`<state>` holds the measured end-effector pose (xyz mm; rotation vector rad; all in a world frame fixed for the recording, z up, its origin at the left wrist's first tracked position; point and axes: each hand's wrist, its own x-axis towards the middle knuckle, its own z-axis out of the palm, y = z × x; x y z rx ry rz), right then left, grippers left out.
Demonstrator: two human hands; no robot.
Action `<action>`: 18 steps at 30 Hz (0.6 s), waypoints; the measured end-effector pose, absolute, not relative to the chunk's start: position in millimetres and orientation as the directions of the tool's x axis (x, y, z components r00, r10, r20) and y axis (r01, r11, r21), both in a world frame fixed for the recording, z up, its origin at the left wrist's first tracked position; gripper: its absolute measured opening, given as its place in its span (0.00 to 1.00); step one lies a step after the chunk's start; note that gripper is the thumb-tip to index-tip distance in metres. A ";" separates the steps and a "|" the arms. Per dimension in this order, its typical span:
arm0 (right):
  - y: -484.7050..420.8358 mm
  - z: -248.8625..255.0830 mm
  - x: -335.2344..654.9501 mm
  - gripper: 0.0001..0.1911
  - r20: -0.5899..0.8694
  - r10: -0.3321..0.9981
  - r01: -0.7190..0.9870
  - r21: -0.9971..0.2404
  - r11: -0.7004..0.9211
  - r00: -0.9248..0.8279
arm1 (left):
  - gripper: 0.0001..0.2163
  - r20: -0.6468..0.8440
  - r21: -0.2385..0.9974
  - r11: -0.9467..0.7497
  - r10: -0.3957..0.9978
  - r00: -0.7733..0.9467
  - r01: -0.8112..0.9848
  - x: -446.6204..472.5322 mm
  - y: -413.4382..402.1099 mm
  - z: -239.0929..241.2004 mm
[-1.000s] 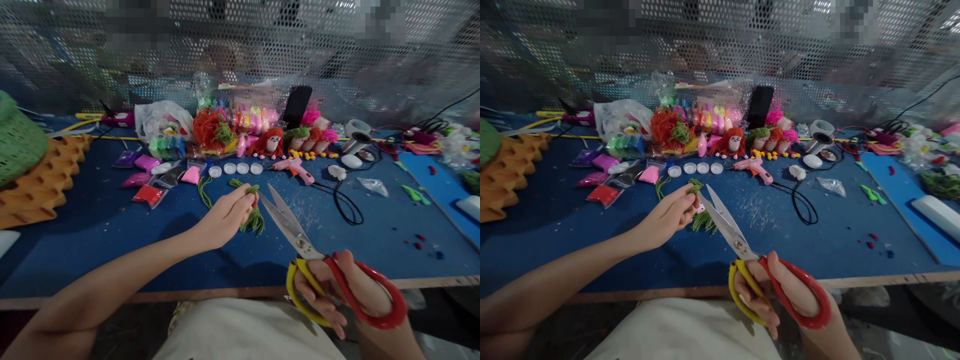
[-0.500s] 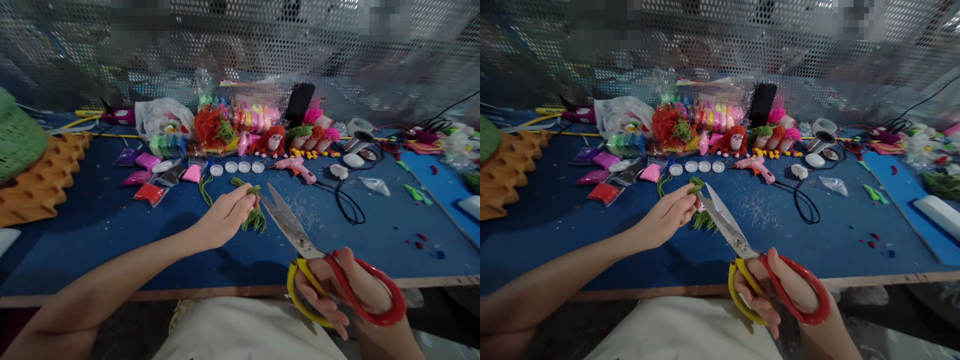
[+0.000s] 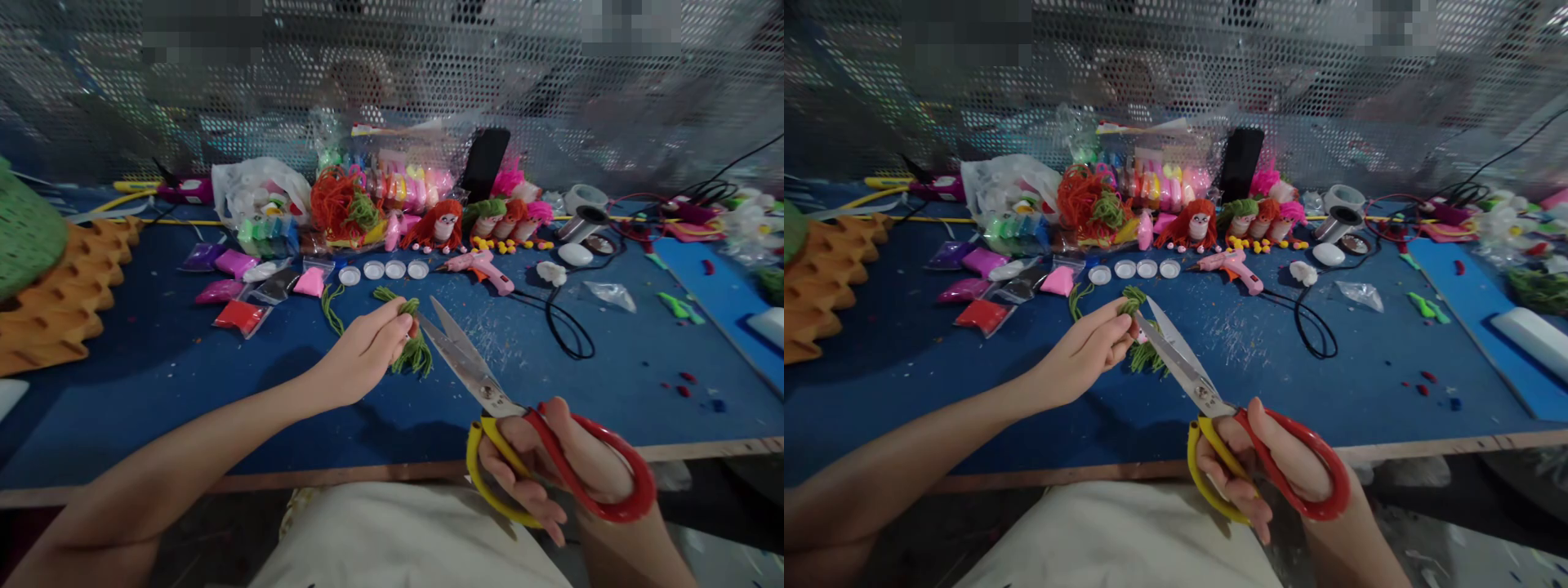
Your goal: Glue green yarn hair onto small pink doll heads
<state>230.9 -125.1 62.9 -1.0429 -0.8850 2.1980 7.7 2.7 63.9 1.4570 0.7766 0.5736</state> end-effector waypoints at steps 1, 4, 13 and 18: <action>-125.0 62.8 230.7 0.42 -0.460 0.687 -0.191 -0.736 -0.649 -0.562 | 0.13 -0.111 0.991 0.041 0.756 0.646 0.124 7.3 2.7 63.0; -125.1 60.5 230.7 0.44 -0.492 0.642 -0.178 -0.696 -0.696 -0.588 | 0.14 -0.105 0.989 0.008 0.738 0.666 0.148 6.4 1.8 60.1; -126.6 48.6 231.1 0.45 -0.507 0.676 -0.260 -0.662 -0.703 -0.536 | 0.15 -0.087 0.971 -0.090 0.726 0.682 0.220 7.0 0.2 61.7; -127.3 31.8 231.6 0.45 -0.532 0.658 -0.295 -0.612 -0.733 -0.533 | 0.15 -0.018 0.931 -0.239 0.722 0.691 0.274 7.6 3.9 65.0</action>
